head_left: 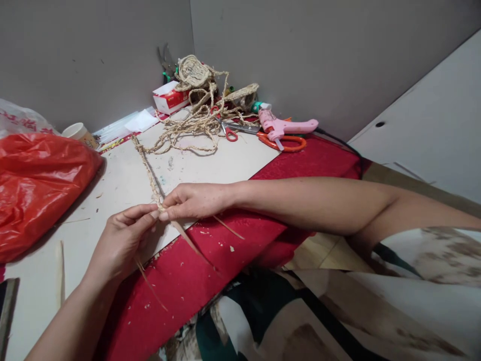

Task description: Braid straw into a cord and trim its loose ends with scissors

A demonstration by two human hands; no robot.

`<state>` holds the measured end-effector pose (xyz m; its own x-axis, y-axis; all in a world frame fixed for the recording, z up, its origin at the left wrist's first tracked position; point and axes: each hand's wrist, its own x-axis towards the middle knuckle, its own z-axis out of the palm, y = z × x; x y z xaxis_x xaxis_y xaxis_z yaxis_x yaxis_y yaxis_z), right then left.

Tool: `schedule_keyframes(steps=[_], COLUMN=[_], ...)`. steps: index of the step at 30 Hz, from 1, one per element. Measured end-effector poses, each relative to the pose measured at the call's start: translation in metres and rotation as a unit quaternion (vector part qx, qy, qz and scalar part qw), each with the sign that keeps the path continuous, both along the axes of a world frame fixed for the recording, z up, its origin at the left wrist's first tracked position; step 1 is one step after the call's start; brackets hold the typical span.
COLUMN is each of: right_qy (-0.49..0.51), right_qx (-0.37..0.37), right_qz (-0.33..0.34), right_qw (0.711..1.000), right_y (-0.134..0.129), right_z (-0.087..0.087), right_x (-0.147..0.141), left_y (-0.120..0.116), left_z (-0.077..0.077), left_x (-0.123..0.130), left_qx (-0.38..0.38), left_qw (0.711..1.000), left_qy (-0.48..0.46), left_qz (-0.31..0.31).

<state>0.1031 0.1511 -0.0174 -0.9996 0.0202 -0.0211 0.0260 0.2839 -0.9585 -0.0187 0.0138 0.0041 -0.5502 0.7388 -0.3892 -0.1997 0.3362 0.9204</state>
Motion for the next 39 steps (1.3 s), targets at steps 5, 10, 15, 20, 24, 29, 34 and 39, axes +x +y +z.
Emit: schedule_keyframes(steps=[5, 10, 15, 20, 24, 29, 34, 39], right_qy=[-0.007, 0.012, 0.031, -0.007, -0.065, -0.131, -0.128, -0.118], right_qx=[0.002, 0.042, 0.159, 0.153, -0.018, -0.275, -0.379, -0.403], right_qz=[0.016, 0.036, -0.02, -0.076, -0.092, -0.088, -0.095, -0.11], right_qw=[1.0, 0.998, 0.987, 0.985, 0.993, 0.948, 0.911, 0.901], right_y=[0.004, 0.008, -0.001, -0.008, -0.011, -0.017, -0.021, -0.026], right_z=[-0.002, -0.002, 0.006, 0.01, 0.007, 0.005, 0.006, 0.005], right_x=[0.0, -0.002, -0.001, -0.002, -0.004, -0.006, -0.004, -0.002], left_y=[-0.001, 0.0, -0.001, -0.002, -0.003, -0.007, -0.014, -0.016], left_z=[-0.003, -0.001, -0.005, -0.01, -0.005, 0.002, -0.001, -0.007], left_x=[-0.001, 0.001, -0.002, -0.002, 0.009, 0.025, 0.03, 0.029], left_qx=[0.012, 0.009, 0.001, -0.009, -0.026, -0.027, -0.034, -0.069], left_qw=[1.0, 0.999, 0.999, 0.998, 0.995, 0.978, 0.877, 0.743], left_qy=[0.027, 0.039, 0.053, 0.061, 0.093, 0.208, 0.475, 0.659], left_qz=[0.001, 0.003, -0.01, -0.024, -0.013, -0.018, -0.056, -0.093])
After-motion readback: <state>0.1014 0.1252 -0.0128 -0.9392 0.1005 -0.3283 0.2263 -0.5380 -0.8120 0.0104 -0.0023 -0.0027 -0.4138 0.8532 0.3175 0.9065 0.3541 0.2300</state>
